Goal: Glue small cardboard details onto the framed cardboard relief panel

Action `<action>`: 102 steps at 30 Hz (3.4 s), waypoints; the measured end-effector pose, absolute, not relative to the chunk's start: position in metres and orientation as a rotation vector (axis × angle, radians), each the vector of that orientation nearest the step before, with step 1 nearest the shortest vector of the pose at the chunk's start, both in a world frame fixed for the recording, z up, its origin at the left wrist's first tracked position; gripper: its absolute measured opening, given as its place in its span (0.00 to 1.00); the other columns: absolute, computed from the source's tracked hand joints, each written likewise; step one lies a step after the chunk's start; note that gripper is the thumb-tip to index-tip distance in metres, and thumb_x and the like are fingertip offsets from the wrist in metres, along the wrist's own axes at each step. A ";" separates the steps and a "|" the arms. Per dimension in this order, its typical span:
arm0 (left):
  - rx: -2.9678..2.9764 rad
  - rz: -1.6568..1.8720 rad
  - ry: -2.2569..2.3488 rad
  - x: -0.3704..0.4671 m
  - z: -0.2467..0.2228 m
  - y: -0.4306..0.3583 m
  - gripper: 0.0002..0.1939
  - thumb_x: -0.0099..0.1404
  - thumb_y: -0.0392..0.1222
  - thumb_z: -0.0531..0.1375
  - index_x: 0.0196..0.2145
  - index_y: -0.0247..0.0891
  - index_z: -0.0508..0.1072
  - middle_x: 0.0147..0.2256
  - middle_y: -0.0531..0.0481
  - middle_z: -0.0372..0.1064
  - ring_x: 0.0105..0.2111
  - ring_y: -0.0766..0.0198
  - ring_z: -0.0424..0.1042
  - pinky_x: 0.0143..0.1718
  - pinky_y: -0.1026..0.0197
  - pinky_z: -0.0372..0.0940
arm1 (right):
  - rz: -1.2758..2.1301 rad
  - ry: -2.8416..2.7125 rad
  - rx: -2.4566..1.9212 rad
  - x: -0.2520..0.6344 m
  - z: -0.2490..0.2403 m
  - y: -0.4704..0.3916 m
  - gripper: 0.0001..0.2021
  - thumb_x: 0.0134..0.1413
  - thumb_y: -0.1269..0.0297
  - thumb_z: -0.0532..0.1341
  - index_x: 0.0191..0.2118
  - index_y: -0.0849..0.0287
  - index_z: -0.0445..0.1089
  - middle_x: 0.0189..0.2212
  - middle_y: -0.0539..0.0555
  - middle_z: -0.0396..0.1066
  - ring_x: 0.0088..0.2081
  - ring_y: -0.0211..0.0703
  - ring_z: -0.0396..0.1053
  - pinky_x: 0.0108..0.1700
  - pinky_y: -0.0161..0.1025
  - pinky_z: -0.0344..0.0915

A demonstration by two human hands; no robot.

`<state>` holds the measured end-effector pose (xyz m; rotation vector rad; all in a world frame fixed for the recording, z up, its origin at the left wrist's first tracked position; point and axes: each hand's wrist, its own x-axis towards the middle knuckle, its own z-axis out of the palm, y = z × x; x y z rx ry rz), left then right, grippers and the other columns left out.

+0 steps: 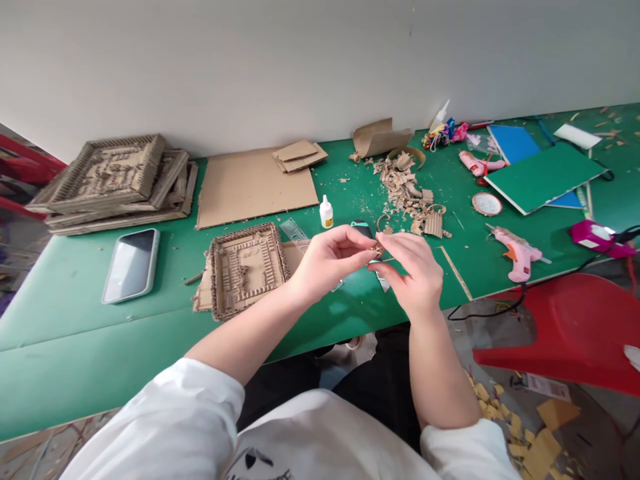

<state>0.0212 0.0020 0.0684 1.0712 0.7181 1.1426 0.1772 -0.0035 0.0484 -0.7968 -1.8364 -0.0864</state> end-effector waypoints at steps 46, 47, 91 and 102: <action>1.072 1.060 0.719 0.015 0.068 0.006 0.22 0.54 0.37 0.67 0.47 0.37 0.69 0.30 0.51 0.76 0.31 0.64 0.78 0.37 0.64 0.72 | -0.209 -1.766 -0.864 0.171 0.042 -0.002 0.19 0.51 0.65 0.65 0.51 0.49 0.70 0.34 0.52 0.75 0.40 0.44 0.71 0.43 0.43 0.72; 1.077 1.061 0.720 0.014 0.069 0.006 0.23 0.54 0.37 0.67 0.47 0.37 0.69 0.30 0.51 0.76 0.31 0.64 0.78 0.37 0.63 0.72 | -0.204 -1.763 -0.864 0.171 0.042 -0.002 0.19 0.51 0.65 0.65 0.50 0.49 0.70 0.34 0.51 0.75 0.40 0.44 0.71 0.42 0.43 0.72; 1.087 1.018 0.747 0.013 0.073 0.010 0.13 0.51 0.40 0.69 0.31 0.33 0.71 0.25 0.54 0.73 0.26 0.70 0.74 0.32 0.67 0.69 | 0.079 -1.657 -0.806 0.172 0.035 0.003 0.17 0.47 0.68 0.67 0.45 0.52 0.72 0.36 0.53 0.73 0.40 0.46 0.70 0.46 0.49 0.69; 1.208 1.087 0.816 0.011 0.074 0.011 0.10 0.53 0.40 0.67 0.34 0.35 0.78 0.28 0.51 0.76 0.27 0.69 0.74 0.33 0.66 0.70 | 0.115 -1.739 -0.770 0.174 0.043 -0.003 0.21 0.50 0.73 0.65 0.51 0.51 0.69 0.35 0.53 0.74 0.37 0.42 0.71 0.38 0.43 0.71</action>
